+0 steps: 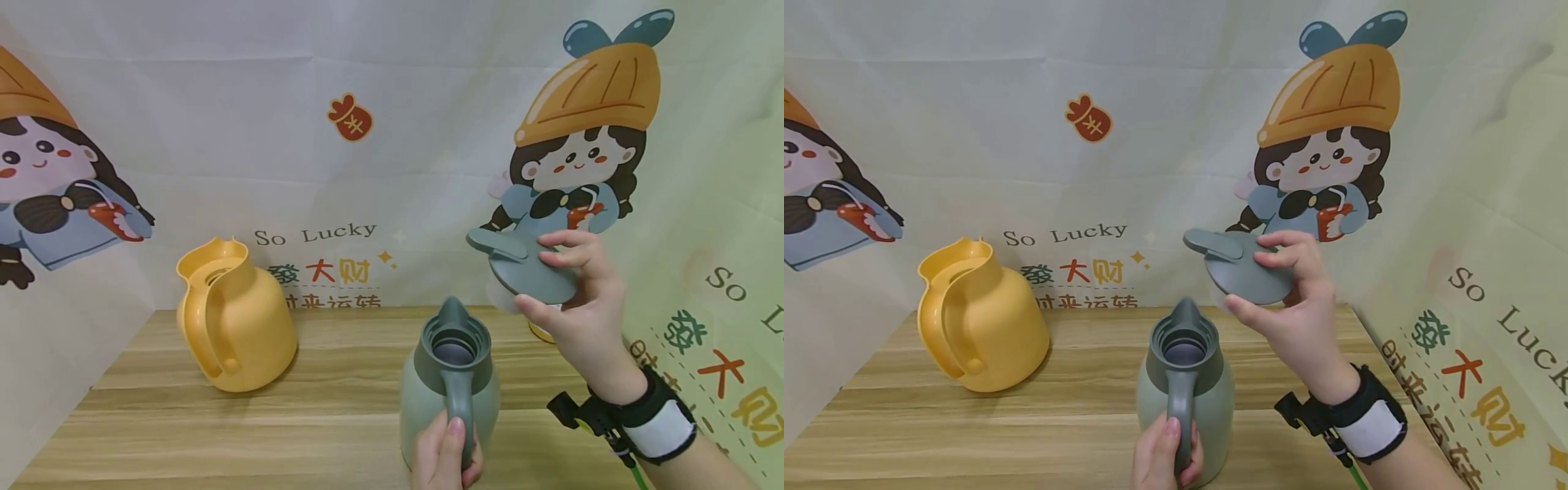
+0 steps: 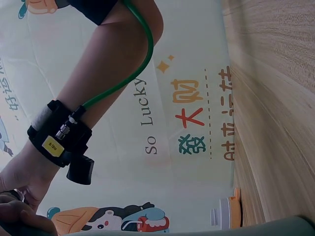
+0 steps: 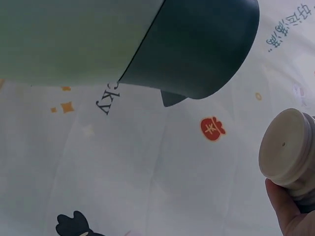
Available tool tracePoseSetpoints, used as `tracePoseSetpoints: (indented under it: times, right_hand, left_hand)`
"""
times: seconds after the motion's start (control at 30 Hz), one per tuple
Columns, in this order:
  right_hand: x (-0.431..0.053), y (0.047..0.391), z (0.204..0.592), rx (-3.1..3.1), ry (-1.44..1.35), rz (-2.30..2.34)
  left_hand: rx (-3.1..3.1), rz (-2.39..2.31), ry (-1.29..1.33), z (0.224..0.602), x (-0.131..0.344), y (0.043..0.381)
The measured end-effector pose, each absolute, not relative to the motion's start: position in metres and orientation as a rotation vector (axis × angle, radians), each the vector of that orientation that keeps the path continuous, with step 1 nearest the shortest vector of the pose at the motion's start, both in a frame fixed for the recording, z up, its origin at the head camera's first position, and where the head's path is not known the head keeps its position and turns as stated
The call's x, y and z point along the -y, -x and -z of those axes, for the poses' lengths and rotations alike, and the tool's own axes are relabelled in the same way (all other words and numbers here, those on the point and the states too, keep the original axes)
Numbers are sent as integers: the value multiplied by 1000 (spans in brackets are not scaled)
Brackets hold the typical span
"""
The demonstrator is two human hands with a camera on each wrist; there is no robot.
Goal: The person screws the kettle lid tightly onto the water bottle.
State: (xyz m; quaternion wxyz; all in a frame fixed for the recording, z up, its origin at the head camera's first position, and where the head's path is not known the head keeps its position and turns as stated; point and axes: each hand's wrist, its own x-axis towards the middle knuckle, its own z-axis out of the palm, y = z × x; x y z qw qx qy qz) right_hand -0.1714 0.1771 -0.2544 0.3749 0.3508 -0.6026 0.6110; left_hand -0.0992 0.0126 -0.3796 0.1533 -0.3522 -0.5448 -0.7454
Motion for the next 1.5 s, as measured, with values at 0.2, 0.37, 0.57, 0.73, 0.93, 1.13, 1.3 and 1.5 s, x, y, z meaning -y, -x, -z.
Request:
tracePoseSetpoints:
  times: [0.2, 0.37, 0.57, 0.73, 0.93, 1.13, 1.3, 1.5]
  right_hand:
    - [-165, 167, 255, 1527, -998, -1614]
    - [-156, 166, 259, 1547, -1047, -1646]
    - [-149, 168, 268, 1602, -1049, -1633]
    - [-144, 170, 276, 1610, -1058, -1643]
    - [-140, 173, 285, 1651, -1047, -1617]
    - [-138, 174, 295, 1722, -1032, -1592]
    - [-138, 174, 301, 1791, -999, -1572]
    - [-138, 176, 308, 1788, -1006, -1537]
  left_hand:
    - [1588, 2151, 993, 378, -11, 99]
    - [1590, 2145, 990, 378, -11, 99]
    - [1589, 2156, 981, 379, -12, 98]
    - [1576, 2144, 987, 380, -13, 99]
    - [1595, 2156, 976, 380, -12, 98]
    - [1605, 2158, 990, 379, -11, 98]
    - [1598, 2145, 1005, 378, -10, 98]
    - [1598, 2151, 1007, 376, -10, 98]
